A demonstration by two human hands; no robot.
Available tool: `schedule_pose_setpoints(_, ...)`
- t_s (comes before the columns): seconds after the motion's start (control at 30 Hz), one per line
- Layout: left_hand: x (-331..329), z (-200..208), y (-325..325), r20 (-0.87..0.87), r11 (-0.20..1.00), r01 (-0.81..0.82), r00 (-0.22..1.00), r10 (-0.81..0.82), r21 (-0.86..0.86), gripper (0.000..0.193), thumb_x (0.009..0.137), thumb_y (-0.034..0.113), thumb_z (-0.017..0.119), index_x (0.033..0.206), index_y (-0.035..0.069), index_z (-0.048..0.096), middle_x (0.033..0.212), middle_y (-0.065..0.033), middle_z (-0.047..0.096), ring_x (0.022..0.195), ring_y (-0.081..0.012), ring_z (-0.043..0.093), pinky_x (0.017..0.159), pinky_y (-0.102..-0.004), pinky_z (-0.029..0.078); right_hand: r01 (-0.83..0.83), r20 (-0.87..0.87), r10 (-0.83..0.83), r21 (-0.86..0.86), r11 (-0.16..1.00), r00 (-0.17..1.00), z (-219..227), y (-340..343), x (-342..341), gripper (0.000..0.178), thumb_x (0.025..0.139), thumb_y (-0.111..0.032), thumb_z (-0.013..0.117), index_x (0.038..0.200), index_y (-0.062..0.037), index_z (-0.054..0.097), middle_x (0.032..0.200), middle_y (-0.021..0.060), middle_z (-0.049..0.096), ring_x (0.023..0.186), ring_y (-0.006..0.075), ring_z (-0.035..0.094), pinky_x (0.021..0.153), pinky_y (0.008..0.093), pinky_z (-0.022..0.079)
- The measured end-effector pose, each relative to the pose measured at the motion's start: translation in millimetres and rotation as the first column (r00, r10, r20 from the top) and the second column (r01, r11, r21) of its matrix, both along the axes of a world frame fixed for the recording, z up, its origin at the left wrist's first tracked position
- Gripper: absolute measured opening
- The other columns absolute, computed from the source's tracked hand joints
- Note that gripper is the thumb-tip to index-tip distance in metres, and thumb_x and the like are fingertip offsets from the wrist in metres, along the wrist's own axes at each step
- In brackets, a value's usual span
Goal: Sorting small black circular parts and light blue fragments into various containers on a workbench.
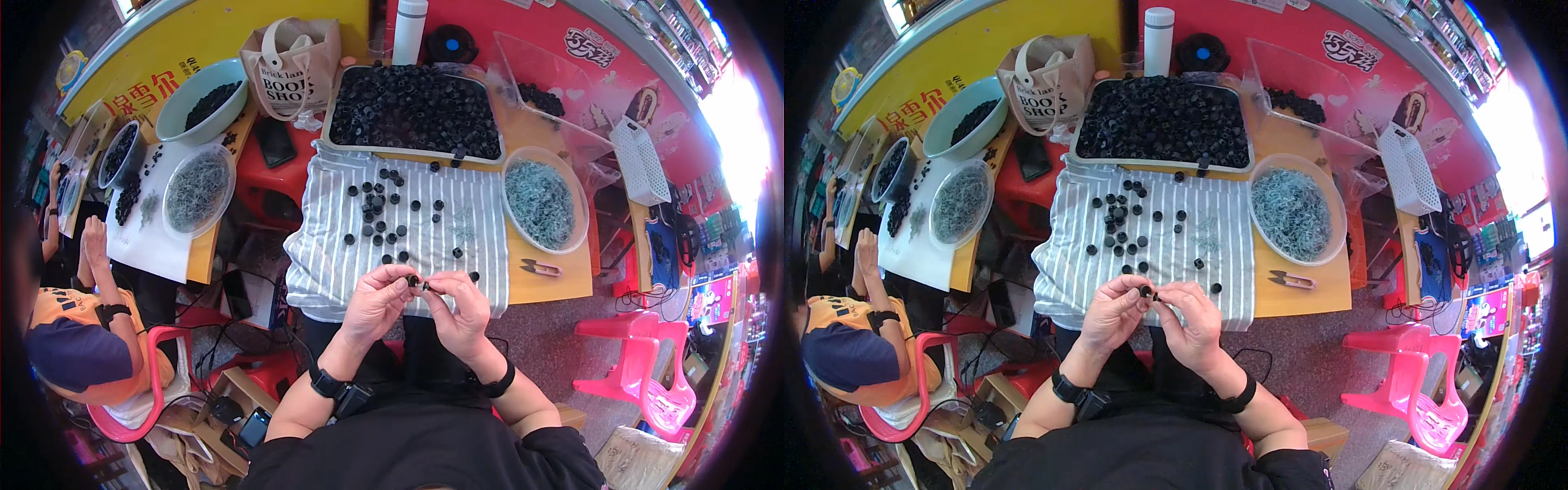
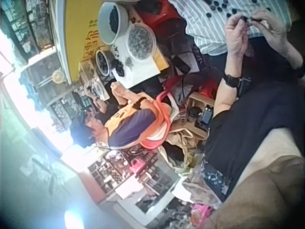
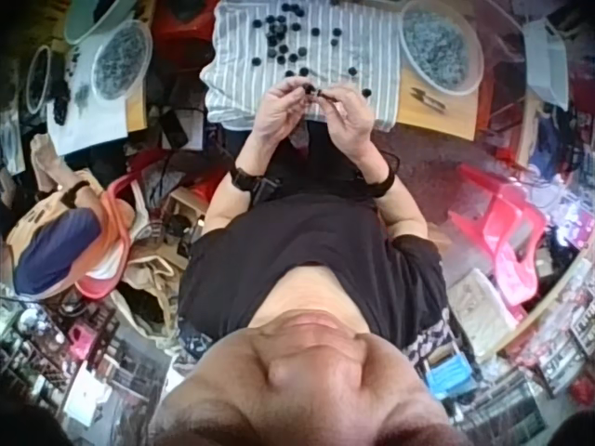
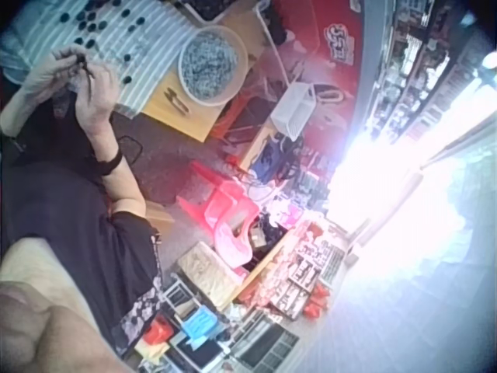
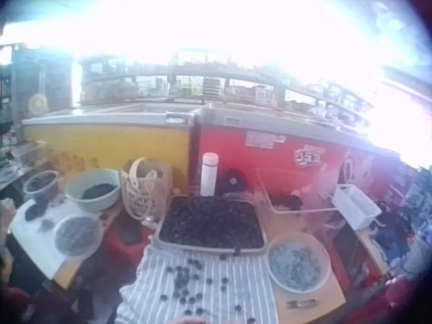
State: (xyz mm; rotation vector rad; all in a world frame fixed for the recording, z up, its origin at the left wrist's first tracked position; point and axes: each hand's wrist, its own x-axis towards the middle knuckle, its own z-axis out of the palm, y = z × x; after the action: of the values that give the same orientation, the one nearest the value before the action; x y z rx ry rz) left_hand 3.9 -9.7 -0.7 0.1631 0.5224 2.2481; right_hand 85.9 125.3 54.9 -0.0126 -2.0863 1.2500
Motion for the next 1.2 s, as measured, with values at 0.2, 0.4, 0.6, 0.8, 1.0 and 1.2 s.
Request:
schedule_pose_setpoints(0.2, 2.1, -0.4, 0.3, 0.01, 1.0, -0.013, 1.0, 0.013, -0.006, 0.02, 0.094, 0.003, 0.062, 0.113, -0.003, 0.065, 0.107, -0.0119, 0.069, 0.096, -0.0176, 0.066, 0.084, -0.0297, 0.054, 0.009, -0.032, -0.002, 0.201, 0.979, 0.999, -2.3, 1.3, -5.3, 0.019, 0.072, 0.008, 0.073, 0.088, 0.0021, 0.065, 0.091, 0.0148, 0.067, 0.078, 0.0287, 0.065, 0.065, 0.0343, 0.051)
schedule_pose_setpoints(0.4, 2.1, -0.5, -0.7, 0.011, 1.0, -0.008, 1.0, 0.008, -0.011, 0.02, 0.094, 0.002, 0.062, 0.113, -0.003, 0.065, 0.107, -0.011, 0.069, 0.095, -0.0168, 0.066, 0.083, -0.0291, 0.054, 0.01, -0.078, 0.014, 0.289, 0.957, 0.997, -2.0, 0.8, -6.7, 0.019, 0.072, 0.008, 0.071, 0.089, 0.0036, 0.065, 0.092, 0.0154, 0.067, 0.077, 0.0298, 0.065, 0.065, 0.0356, 0.052)
schedule_pose_setpoints(0.6, 2.2, -0.5, -1.2, 0.012, 1.0, -0.005, 1.0, 0.005, -0.014, 0.02, 0.094, 0.002, 0.063, 0.113, -0.003, 0.065, 0.106, -0.0105, 0.068, 0.094, -0.0152, 0.065, 0.083, -0.0277, 0.054, 0.003, -0.082, 0.027, 0.337, 0.942, 0.996, -1.6, 1.7, -8.3, 0.023, 0.068, 0.008, 0.071, 0.09, 0.0029, 0.065, 0.092, 0.0146, 0.066, 0.077, 0.0293, 0.065, 0.064, 0.0352, 0.051)
schedule_pose_setpoints(0.8, 2.7, 0.8, -0.3, 0.002, 0.999, -0.013, 1.0, 0.013, -0.046, 0.02, 0.094, 0.004, 0.063, 0.113, -0.002, 0.065, 0.1, -0.0094, 0.07, 0.085, -0.0139, 0.066, 0.075, -0.0253, 0.054, 0.035, -0.105, -0.002, 0.323, 0.946, 0.995, -2.4, 0.3, -7.7, 0.025, 0.068, 0.007, 0.073, 0.091, 0.0, 0.068, 0.091, 0.0119, 0.065, 0.073, 0.0256, 0.062, 0.06, 0.0326, 0.049)
schedule_pose_setpoints(1.0, 3.8, -1.1, 0.9, 0.039, 0.998, -0.027, 0.999, 0.029, -0.048, 0.015, 0.095, 0.007, 0.063, 0.108, 0.0, 0.065, 0.095, -0.009, 0.07, 0.076, -0.0124, 0.066, 0.068, -0.0258, 0.055, 0.041, -0.133, 0.0, 0.31, 0.95, 0.991, -3.3, -2.8, -6.9, 0.026, 0.067, 0.007, 0.074, 0.091, -0.0001, 0.068, 0.088, 0.0111, 0.064, 0.072, 0.0248, 0.061, 0.059, 0.0323, 0.048)
schedule_pose_setpoints(1.2, 4.8, -0.4, 1.6, 0.042, 0.998, -0.039, 0.998, 0.041, -0.051, 0.014, 0.096, 0.009, 0.062, 0.107, 0.001, 0.065, 0.093, -0.0087, 0.071, 0.074, -0.0121, 0.066, 0.066, -0.0258, 0.055, 0.056, -0.163, 0.002, 0.35, 0.935, 0.987, -4.0, -4.9, -8.5, 0.027, 0.065, 0.006, 0.076, 0.089, 0.0004, 0.068, 0.087, 0.0104, 0.063, 0.07, 0.0249, 0.06, 0.057, 0.0323, 0.047)
